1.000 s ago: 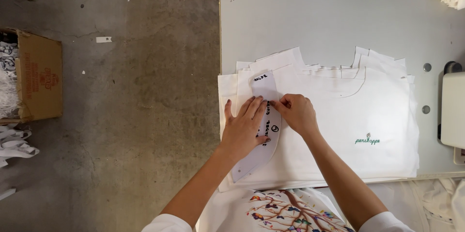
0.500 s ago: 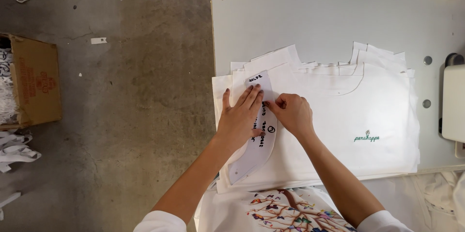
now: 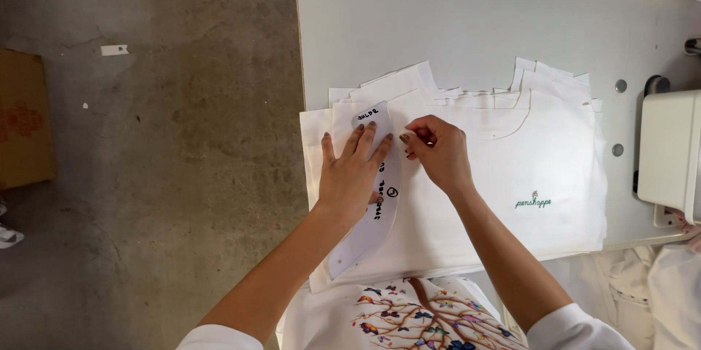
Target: Aligning a paper template on cut fabric panels and marking the outline using tailor's chalk in a sewing factory.
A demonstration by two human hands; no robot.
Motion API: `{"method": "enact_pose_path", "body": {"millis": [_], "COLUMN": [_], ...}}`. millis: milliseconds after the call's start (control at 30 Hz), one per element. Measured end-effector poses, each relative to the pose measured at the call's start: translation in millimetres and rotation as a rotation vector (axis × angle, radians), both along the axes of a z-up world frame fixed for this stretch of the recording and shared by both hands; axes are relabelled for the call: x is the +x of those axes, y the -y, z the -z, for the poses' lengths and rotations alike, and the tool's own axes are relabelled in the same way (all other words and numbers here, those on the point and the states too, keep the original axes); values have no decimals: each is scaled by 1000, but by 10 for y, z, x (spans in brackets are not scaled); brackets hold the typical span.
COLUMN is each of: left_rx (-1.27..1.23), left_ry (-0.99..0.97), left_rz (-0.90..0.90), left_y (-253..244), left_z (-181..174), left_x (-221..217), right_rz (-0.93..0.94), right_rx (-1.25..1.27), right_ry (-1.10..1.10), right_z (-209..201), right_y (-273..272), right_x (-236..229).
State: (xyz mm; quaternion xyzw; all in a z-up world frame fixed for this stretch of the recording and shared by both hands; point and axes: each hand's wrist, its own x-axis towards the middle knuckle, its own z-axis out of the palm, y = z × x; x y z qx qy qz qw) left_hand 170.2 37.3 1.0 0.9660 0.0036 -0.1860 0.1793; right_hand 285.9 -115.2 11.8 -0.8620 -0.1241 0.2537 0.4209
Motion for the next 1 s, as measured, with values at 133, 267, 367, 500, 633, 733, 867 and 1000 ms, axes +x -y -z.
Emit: {"method": "enact_pose_path", "body": {"millis": [133, 267, 367, 500, 633, 733, 867, 1000], "left_rx": [-1, -31, -43, -33, -35, -41, -37, -60], "left_ry": [-52, -38, -2, 7, -13, -5, -10, 3], "left_rz": [8, -2, -16, -16, -19, -12, -15, -28], "left_y": [-7, -14, -23, -3, 8, 10, 0, 28], "left_z": [-41, 1, 48, 93, 72, 81, 73, 77], "left_x": [26, 9, -16, -31, -25, -31, -23, -39], "right_rz": [-117, -211, -282, -377, -361, -208, -13, -228], "right_rx": [-39, -175, -182, -172, -148, -36, 293, 53], "right_ry": [109, 121, 230, 420, 511, 546, 136, 232], "right_z": [-123, 113, 258, 421, 555, 657, 200, -9], "right_y": [-91, -41, -121, -288, -463, -525, -312, 162], "right_x": [-2, 22, 102, 281, 454, 596, 520, 46]}}
